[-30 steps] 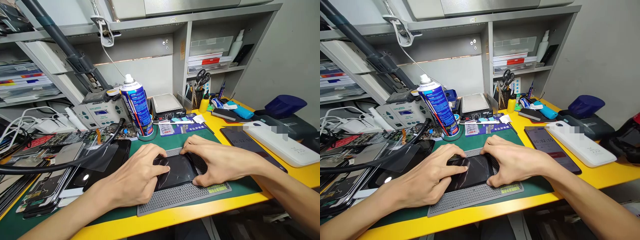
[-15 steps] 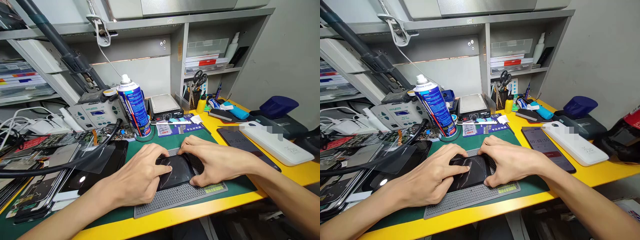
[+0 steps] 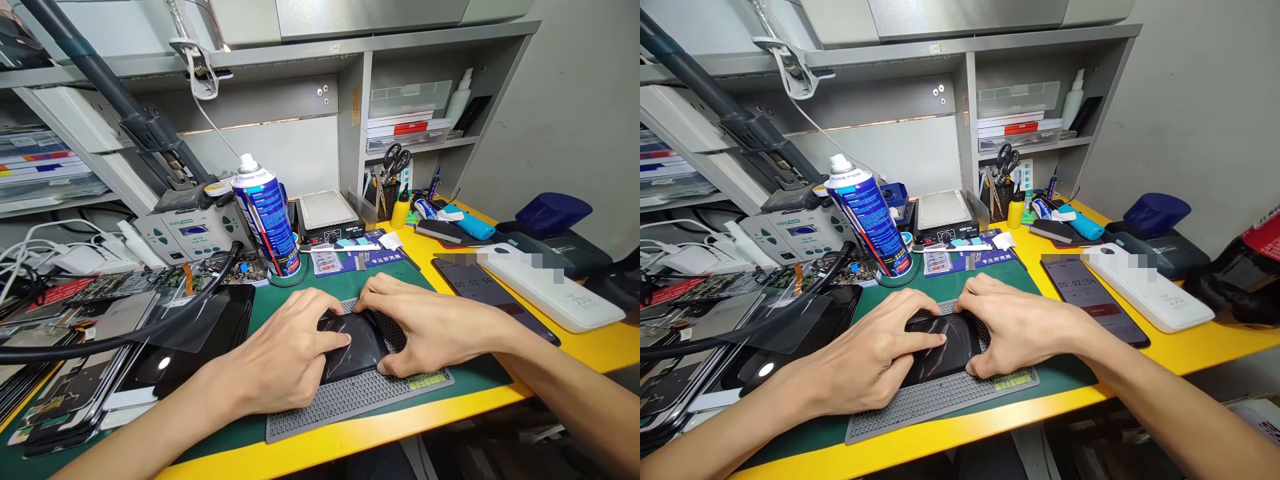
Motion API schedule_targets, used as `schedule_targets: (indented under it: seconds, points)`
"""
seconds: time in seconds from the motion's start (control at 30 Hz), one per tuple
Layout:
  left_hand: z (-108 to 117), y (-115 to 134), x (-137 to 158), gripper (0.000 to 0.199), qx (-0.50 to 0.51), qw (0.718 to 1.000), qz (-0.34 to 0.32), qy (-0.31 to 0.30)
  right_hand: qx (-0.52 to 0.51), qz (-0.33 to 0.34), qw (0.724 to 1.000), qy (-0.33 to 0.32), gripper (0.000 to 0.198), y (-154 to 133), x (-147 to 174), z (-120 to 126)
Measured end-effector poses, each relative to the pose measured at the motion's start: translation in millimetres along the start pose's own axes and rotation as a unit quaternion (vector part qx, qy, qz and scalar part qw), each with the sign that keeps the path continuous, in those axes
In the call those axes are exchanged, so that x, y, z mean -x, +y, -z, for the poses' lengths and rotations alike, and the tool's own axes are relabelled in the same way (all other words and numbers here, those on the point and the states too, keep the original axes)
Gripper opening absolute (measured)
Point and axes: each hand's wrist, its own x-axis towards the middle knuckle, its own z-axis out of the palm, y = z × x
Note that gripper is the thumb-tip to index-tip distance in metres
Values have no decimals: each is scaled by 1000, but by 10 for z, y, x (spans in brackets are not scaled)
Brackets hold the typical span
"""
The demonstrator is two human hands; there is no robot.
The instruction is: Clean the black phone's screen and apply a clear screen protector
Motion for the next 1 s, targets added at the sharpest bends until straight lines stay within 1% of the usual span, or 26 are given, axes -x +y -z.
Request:
schedule_targets:
  seconds: [0.13, 0.4, 0.57, 0.77, 1.0]
  points:
    - [-5, 15, -8, 52, 2, 1000, 7, -3, -1, -2, 1000, -3, 56, -9, -1, 4]
    - [-24, 18, -24, 52, 9, 1000, 12, 2, -14, -16, 1000, -2, 56, 6, 21, -13]
    - [-28, 18, -26, 52, 19, 1000, 16, 5, -13, -8, 1000, 2, 56, -8, 20, -9]
    - [-24, 33, -35, 49, 23, 1000, 12, 8, -14, -4, 1000, 5, 62, 6, 5, -17]
    - [-45, 42, -71, 52, 25, 1000, 14, 5, -17, -1, 1000, 6, 58, 21, 9, -17]
